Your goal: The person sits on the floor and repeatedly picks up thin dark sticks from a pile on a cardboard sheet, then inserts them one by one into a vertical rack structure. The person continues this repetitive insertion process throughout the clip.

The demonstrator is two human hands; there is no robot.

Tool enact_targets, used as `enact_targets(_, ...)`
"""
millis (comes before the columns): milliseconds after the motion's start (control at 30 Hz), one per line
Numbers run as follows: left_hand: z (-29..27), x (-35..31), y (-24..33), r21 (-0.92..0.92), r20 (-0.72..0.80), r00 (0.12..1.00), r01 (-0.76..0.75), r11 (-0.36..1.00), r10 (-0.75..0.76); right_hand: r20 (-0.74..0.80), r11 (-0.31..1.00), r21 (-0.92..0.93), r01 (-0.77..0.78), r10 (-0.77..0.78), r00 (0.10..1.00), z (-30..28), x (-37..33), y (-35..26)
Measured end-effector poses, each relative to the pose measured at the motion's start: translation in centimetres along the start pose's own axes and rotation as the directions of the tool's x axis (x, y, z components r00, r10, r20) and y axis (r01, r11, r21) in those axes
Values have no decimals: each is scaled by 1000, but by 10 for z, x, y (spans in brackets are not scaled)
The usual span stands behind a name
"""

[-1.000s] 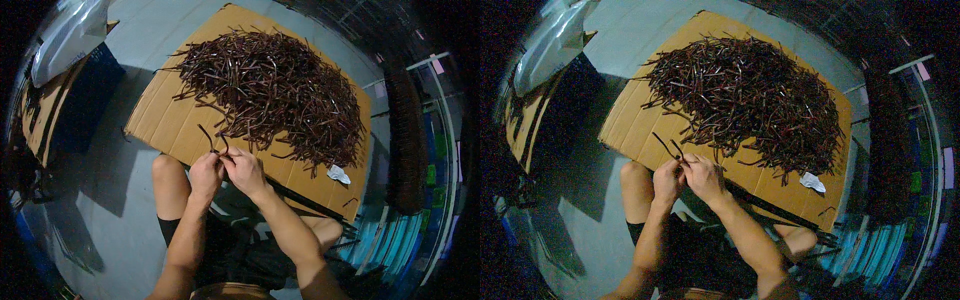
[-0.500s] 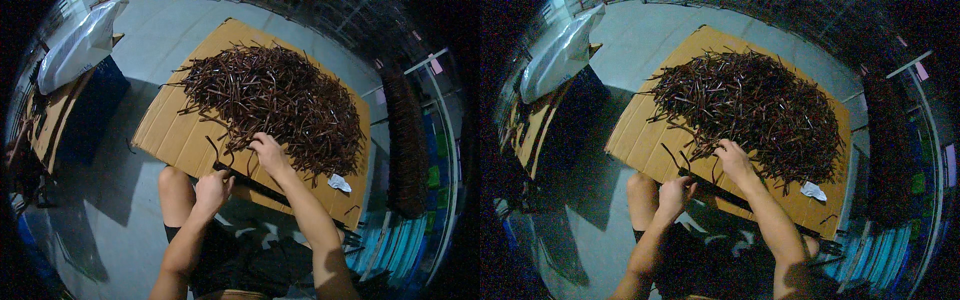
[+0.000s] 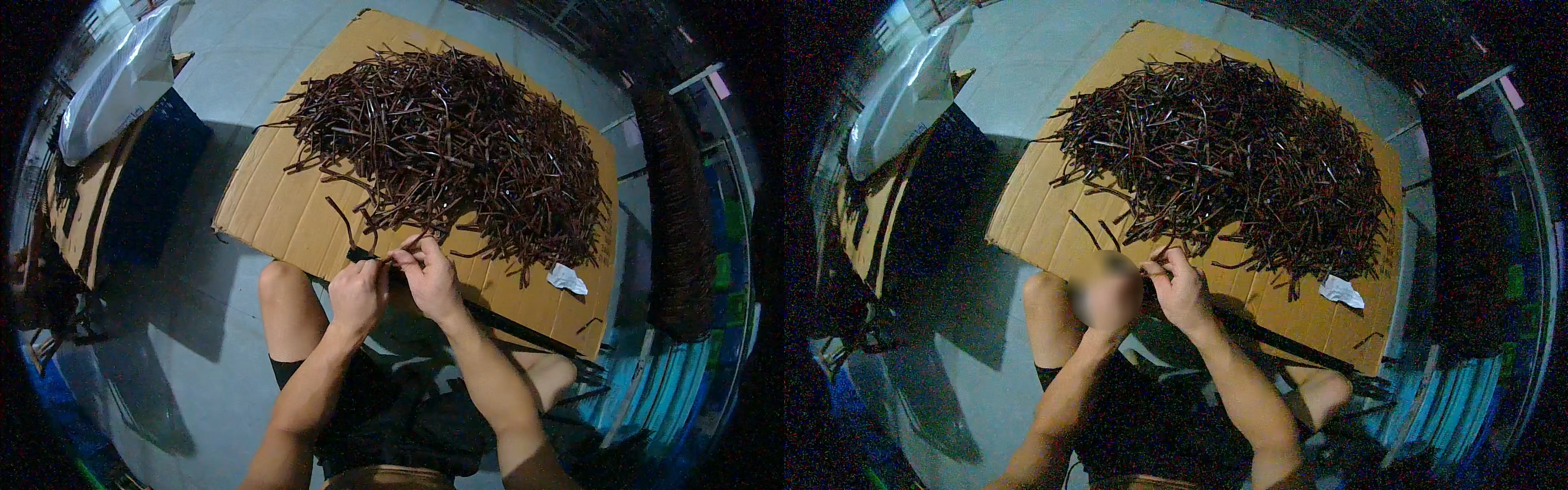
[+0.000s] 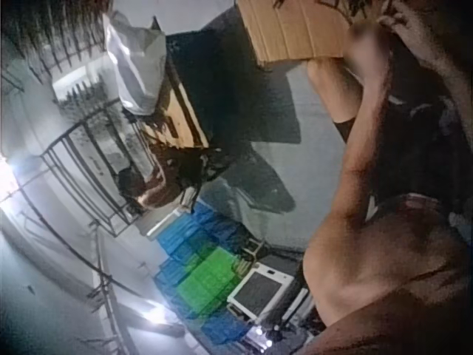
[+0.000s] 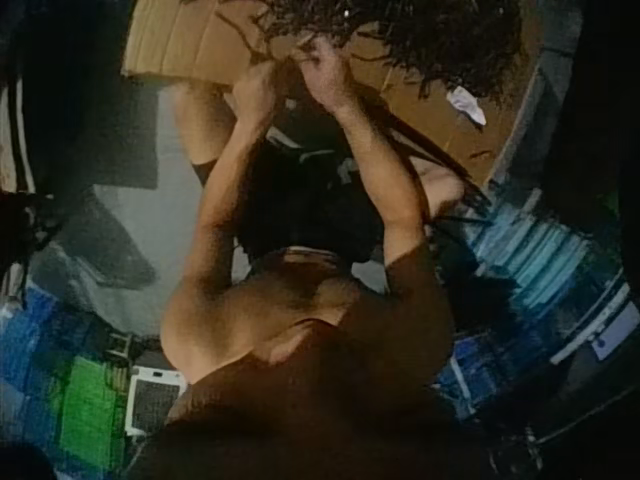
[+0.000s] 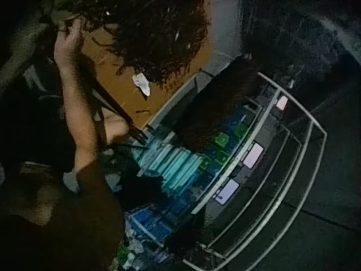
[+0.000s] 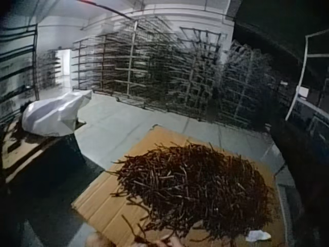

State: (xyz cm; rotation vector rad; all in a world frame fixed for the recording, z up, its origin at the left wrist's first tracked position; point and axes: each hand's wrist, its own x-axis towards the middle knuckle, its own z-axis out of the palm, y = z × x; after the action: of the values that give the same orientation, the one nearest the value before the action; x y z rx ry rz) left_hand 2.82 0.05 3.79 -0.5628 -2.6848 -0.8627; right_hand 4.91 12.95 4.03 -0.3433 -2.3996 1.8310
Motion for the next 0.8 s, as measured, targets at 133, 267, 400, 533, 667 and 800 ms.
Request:
enact_targets(133,3,-1,-1,6,-9,1000,-25,1000,25,-40,993,98,60,-56,998,4,-1,11)
enact_targets(267,1,-3,-3,51,31,999,-24,998,22,-55,991,94,98,-93,994,5,-3,11)
enact_targets(400,4,-3,-1,34,41,999,-14,999,13,-56,975,-162,153,-164,985,3,-5,7)
enact_targets(533,16,-12,-10,-3,83,997,7,1000,-7,-34,992,-50,113,-115,993,1,-5,7)
enact_targets(667,31,-22,-25,-120,18,1000,-22,993,24,48,872,-324,368,-373,927,2,-6,0)
enact_targets(800,20,-17,-23,27,-60,998,-4,1000,6,256,921,-340,191,-105,961,-4,8,-37)
